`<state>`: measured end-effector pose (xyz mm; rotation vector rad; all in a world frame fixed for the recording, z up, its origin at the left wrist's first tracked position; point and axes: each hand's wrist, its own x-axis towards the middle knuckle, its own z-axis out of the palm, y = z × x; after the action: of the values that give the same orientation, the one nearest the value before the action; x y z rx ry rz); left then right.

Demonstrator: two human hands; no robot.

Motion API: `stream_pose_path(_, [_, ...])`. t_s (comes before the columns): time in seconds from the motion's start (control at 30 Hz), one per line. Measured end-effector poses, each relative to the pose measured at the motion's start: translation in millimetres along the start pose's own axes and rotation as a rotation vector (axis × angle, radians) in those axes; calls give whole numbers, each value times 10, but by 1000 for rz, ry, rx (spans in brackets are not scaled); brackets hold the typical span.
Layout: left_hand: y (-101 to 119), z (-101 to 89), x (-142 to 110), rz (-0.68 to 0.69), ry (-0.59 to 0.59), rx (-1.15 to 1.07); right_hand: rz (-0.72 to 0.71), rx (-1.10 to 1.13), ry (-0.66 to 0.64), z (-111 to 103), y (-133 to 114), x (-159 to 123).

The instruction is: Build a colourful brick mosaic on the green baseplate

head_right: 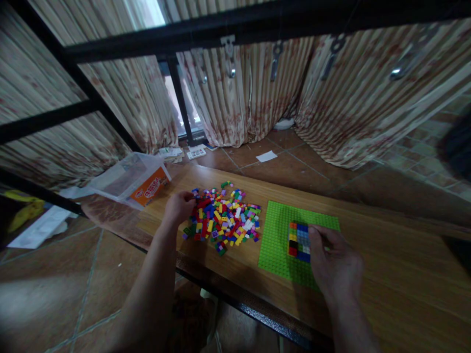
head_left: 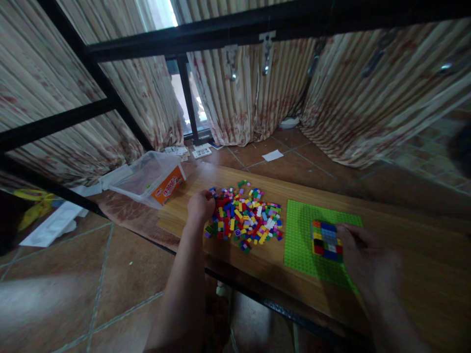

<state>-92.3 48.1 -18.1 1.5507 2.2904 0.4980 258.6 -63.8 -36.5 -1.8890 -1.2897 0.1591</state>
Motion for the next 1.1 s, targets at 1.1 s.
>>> stream_pose_path(1.1, [1041,572,-1142,391,-529,-972,78,350,-50,-216,98,79])
